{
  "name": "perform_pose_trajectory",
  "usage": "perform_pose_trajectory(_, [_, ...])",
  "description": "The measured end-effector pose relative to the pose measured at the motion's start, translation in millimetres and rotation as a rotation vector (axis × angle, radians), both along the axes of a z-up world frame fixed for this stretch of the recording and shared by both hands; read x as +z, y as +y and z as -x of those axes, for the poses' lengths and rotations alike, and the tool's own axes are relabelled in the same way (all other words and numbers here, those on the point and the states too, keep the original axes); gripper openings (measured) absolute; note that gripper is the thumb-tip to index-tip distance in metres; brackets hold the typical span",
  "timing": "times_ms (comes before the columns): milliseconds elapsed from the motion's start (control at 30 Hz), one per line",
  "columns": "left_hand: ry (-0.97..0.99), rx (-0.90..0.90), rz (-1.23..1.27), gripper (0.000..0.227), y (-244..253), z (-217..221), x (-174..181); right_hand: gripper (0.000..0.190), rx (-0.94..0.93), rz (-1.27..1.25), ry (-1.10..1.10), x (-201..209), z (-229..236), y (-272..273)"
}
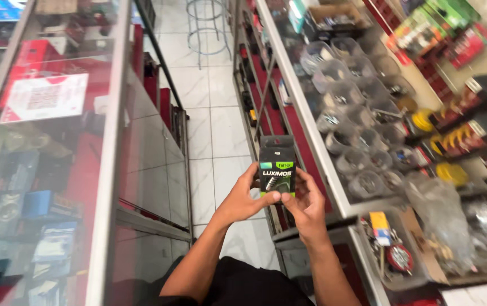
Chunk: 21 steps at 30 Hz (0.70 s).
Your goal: The person picks up several packaged motorcycle parts from a wall shelf and places them on a glass display counter.
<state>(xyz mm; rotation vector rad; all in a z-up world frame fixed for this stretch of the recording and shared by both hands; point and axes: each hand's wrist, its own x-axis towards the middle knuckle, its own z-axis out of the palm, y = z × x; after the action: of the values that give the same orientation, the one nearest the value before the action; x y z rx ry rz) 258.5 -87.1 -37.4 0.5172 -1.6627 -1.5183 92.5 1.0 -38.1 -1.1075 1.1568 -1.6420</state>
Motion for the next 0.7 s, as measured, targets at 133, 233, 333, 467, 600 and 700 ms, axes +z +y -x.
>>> perform_pose_trajectory(133, [-0.041,0.097,0.070,0.065,-16.1,-35.1,7.0,0.068,0.091,-0.008,-0.030,4.9,-29.3,-30.3])
perform_pose_trajectory(233, [0.032,0.174,-0.035,0.063,-25.1,-56.8,8.1,0.065,0.146,-0.019,-0.027,7.9,-53.8,-54.3])
perform_pose_trajectory(333, [0.030,0.260,-0.042,0.064,-35.0,-84.7,2.5,0.061,0.203,-0.022,-0.006,5.5,-80.0,-77.2])
perform_pose_trajectory(467, [0.030,0.456,-0.066,0.052,-39.8,-120.3,-6.1,0.061,0.356,-0.015,-0.054,1.3,-120.7,-101.8])
perform_pose_trajectory(600, [0.108,0.622,-0.118,0.049,-36.7,-152.5,-17.8,0.062,0.496,-0.014,-0.053,-8.4,-159.4,-120.0])
perform_pose_trajectory(700, [0.160,0.749,-0.115,0.050,-29.9,-171.5,-25.0,0.062,0.607,-0.047,-0.051,-15.4,-181.4,-134.3])
